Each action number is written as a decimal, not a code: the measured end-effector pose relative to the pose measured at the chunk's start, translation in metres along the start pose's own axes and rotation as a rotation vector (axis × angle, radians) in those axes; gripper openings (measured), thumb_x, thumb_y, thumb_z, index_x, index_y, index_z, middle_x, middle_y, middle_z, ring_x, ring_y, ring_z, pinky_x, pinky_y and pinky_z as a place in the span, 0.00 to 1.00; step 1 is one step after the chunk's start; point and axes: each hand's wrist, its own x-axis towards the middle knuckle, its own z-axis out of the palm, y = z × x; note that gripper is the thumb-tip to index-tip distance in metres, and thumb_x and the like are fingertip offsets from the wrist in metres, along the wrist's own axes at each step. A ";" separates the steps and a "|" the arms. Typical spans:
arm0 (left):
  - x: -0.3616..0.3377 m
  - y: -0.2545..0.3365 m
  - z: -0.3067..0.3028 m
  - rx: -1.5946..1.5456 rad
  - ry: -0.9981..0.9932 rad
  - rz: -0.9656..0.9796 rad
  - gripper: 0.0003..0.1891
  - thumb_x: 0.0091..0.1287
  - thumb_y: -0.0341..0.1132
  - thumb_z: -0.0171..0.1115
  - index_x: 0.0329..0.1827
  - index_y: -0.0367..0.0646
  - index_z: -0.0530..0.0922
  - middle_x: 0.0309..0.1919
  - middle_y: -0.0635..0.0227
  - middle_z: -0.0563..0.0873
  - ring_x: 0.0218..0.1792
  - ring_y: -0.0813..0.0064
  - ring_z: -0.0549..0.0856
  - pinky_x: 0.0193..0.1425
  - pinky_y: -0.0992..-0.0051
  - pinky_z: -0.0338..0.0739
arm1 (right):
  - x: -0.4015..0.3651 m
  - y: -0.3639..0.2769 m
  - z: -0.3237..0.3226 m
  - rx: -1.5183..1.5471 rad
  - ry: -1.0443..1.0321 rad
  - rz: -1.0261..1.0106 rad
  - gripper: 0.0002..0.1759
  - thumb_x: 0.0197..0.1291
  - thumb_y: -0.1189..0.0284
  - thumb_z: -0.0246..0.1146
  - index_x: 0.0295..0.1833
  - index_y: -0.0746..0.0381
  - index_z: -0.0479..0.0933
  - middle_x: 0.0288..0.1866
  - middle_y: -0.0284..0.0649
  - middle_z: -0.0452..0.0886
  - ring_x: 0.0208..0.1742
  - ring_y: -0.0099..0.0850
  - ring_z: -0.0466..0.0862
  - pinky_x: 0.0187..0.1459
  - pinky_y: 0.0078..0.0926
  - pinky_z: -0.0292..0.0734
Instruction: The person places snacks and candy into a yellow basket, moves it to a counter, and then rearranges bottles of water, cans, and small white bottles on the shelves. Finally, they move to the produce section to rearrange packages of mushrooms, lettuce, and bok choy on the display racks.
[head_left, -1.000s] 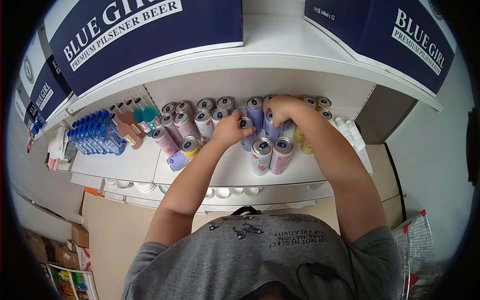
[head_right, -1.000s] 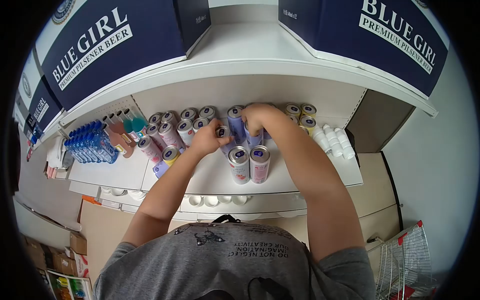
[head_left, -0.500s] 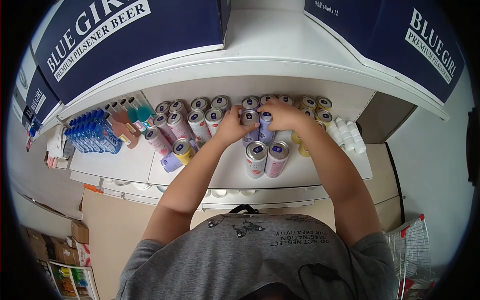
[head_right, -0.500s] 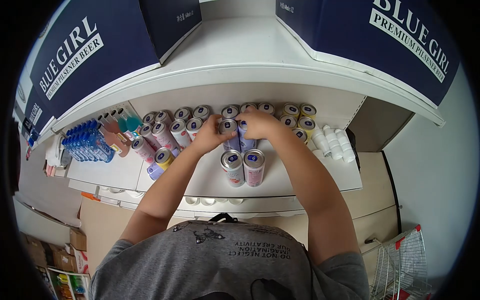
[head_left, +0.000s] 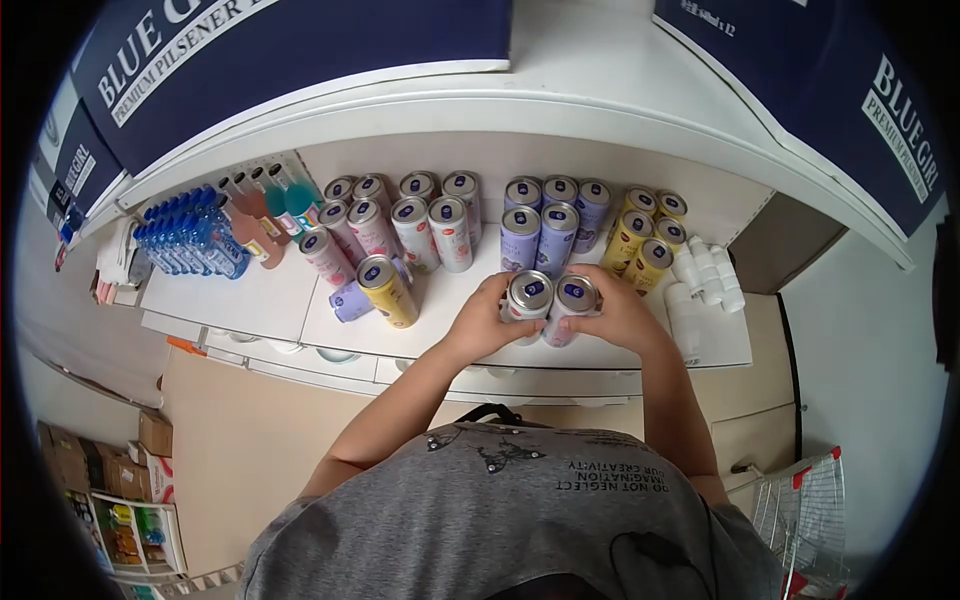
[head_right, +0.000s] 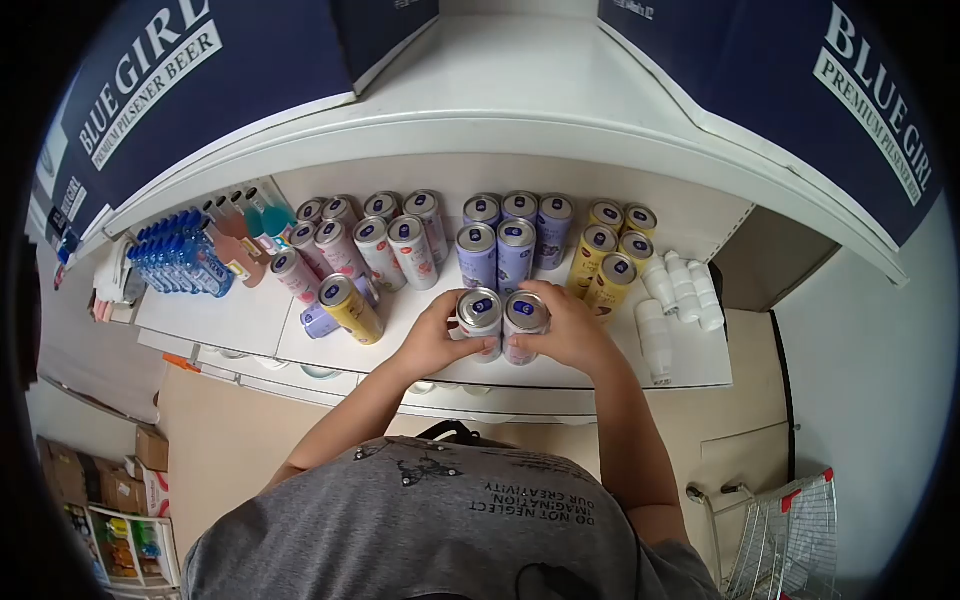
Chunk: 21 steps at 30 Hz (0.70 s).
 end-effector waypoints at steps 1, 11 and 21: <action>-0.001 -0.001 -0.001 0.005 0.021 -0.006 0.38 0.49 0.44 0.78 0.60 0.36 0.71 0.50 0.53 0.79 0.52 0.62 0.80 0.57 0.67 0.75 | -0.001 -0.001 0.003 0.008 0.031 0.009 0.43 0.42 0.61 0.76 0.66 0.57 0.68 0.61 0.47 0.76 0.58 0.41 0.79 0.58 0.35 0.74; -0.001 -0.025 -0.056 0.288 0.437 -0.149 0.37 0.49 0.39 0.76 0.61 0.34 0.68 0.52 0.48 0.77 0.52 0.52 0.79 0.54 0.62 0.75 | 0.069 -0.051 0.061 -0.109 0.071 -0.068 0.39 0.43 0.64 0.75 0.62 0.61 0.69 0.54 0.49 0.80 0.53 0.39 0.82 0.51 0.34 0.78; 0.013 -0.049 -0.057 0.121 0.518 -0.058 0.46 0.51 0.28 0.70 0.73 0.35 0.53 0.63 0.44 0.67 0.63 0.47 0.71 0.66 0.61 0.69 | 0.088 -0.051 0.078 -0.232 0.220 -0.151 0.38 0.44 0.58 0.71 0.63 0.57 0.69 0.55 0.48 0.80 0.55 0.46 0.81 0.53 0.40 0.77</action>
